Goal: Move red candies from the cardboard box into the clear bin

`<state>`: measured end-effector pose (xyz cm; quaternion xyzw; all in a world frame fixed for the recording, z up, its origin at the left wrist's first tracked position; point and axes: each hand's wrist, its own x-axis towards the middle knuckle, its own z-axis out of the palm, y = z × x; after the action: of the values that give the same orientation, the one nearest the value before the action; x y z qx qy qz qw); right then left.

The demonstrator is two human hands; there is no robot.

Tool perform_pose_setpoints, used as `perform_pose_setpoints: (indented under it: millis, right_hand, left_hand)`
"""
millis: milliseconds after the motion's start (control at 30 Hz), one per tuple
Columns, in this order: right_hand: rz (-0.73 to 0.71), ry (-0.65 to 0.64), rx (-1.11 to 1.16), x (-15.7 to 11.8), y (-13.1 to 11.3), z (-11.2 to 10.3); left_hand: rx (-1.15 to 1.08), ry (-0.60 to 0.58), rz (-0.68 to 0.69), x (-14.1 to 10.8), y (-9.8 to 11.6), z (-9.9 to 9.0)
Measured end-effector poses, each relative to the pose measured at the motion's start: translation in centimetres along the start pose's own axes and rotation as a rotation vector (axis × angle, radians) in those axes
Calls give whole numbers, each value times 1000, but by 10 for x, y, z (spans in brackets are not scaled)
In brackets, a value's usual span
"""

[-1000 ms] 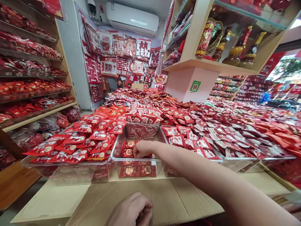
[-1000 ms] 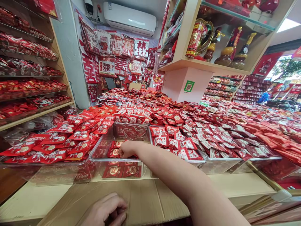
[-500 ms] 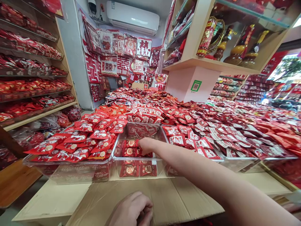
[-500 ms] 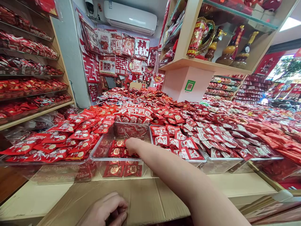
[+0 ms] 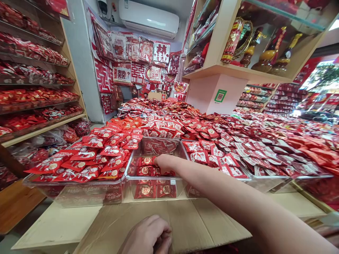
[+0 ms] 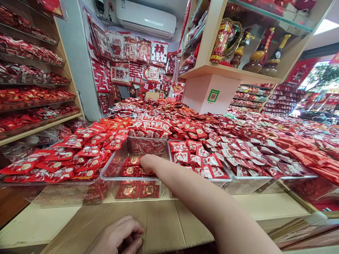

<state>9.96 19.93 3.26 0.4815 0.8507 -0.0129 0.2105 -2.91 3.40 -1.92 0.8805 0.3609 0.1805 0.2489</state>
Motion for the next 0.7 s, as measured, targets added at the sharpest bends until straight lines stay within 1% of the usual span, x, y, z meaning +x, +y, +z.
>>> perform_pose_setpoints:
  millis: [67,200,300,367,467,533,600,700]
  right_hand:
    - [7,-43,-59,6,3,5]
    - [-1,-156,-117,10,7,10]
    - [7,-143,-101,7,7,10]
    - [16,-159,-80,5,5,8]
    - [8,-221,-51,3,2,5]
    - [3,-264,-38,1,1,3]
    - [6,-289,-27,0,0,2]
    - [20,-293,-17,-2,0,2]
  left_hand:
    - [-8,-3,7,0,0,0]
    - [-14,38,13,-1,-3,1]
    - [-15,-7,21,-2,-2,0]
    - [-11,-24,17,-2,-1,-1]
    - [-1,-16,3,-2,1,-1]
    - [3,12,-3,-2,2,-1]
    - [1,30,0,-1,2,-1]
    - [0,18,3,-1,3,-2]
